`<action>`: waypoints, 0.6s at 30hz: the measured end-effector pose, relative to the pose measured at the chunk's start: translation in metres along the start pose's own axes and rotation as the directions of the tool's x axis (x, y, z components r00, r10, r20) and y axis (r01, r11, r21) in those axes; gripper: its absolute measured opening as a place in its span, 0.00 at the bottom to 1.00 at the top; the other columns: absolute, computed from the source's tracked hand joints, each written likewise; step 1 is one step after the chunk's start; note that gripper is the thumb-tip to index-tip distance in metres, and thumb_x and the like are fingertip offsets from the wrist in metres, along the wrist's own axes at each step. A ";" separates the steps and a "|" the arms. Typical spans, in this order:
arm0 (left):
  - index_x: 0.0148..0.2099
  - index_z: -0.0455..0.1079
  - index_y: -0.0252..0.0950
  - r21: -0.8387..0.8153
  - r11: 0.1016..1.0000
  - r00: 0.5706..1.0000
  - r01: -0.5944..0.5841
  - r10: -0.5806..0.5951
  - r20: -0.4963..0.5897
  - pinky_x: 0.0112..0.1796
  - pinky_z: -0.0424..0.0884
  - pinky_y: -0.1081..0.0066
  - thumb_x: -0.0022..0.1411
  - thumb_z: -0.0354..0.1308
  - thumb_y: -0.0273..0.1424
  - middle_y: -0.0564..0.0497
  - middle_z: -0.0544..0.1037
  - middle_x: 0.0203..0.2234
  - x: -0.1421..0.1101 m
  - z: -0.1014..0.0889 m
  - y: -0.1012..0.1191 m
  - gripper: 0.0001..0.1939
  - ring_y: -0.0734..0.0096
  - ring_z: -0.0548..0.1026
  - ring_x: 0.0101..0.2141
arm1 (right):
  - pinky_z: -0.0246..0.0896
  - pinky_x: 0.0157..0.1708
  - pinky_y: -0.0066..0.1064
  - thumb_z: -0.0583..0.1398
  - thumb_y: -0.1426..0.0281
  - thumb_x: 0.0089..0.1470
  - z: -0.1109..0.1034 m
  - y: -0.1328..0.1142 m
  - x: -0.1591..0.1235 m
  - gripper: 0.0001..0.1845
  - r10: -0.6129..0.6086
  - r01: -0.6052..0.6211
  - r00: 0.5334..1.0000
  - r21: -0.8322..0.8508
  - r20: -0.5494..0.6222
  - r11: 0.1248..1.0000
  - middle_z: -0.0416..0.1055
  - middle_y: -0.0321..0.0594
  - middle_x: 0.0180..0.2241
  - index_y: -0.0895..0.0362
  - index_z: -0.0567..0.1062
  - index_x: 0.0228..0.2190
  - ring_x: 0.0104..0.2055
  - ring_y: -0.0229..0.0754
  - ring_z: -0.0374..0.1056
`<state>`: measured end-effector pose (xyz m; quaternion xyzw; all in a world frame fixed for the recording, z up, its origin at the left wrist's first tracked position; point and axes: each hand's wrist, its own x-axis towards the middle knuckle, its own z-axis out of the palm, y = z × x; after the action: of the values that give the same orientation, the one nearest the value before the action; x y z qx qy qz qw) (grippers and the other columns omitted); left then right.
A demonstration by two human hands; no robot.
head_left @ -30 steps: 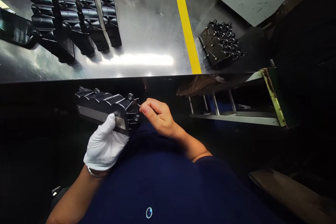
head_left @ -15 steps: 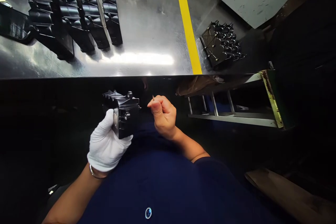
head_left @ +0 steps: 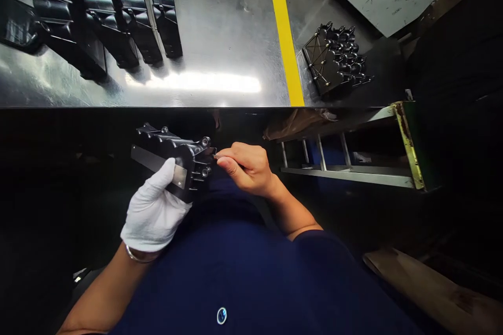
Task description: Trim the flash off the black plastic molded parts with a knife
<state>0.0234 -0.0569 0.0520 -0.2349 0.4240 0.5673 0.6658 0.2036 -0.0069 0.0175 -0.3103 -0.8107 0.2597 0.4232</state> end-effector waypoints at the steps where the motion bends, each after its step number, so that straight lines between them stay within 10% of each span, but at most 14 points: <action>1: 0.35 0.75 0.36 0.010 1.000 1.000 -0.018 0.018 -0.012 0.38 0.80 0.73 0.71 0.42 0.18 0.53 0.83 0.25 -0.001 0.001 -0.001 0.22 0.74 0.83 0.29 | 0.64 0.27 0.24 0.55 0.65 0.68 -0.001 0.001 0.000 0.17 -0.005 0.005 1.000 -0.018 0.006 1.000 0.76 0.39 0.25 0.60 0.80 0.33 0.25 0.33 0.67; 10: 0.38 0.75 0.34 0.056 0.996 0.997 -0.076 0.078 -0.029 0.30 0.81 0.77 0.70 0.39 0.16 0.53 0.81 0.23 -0.011 0.015 -0.002 0.23 0.79 0.80 0.21 | 0.65 0.27 0.25 0.56 0.66 0.67 0.007 0.007 -0.004 0.16 -0.060 0.054 0.992 -0.064 -0.108 0.996 0.79 0.41 0.27 0.61 0.79 0.33 0.24 0.33 0.68; 18: 0.32 0.77 0.37 0.166 0.986 0.999 0.022 -0.013 -0.051 0.38 0.81 0.77 0.63 0.54 0.19 0.55 0.81 0.21 -0.003 -0.026 0.002 0.13 0.73 0.83 0.26 | 0.70 0.31 0.27 0.56 0.63 0.67 0.001 0.023 -0.001 0.20 0.164 -0.178 0.956 -0.036 -0.244 0.983 0.79 0.41 0.27 0.59 0.80 0.29 0.29 0.36 0.75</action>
<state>0.0132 -0.0789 0.0412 -0.1961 0.4841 0.5180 0.6774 0.2098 0.0071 0.0007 -0.4203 -0.7309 0.2325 0.4849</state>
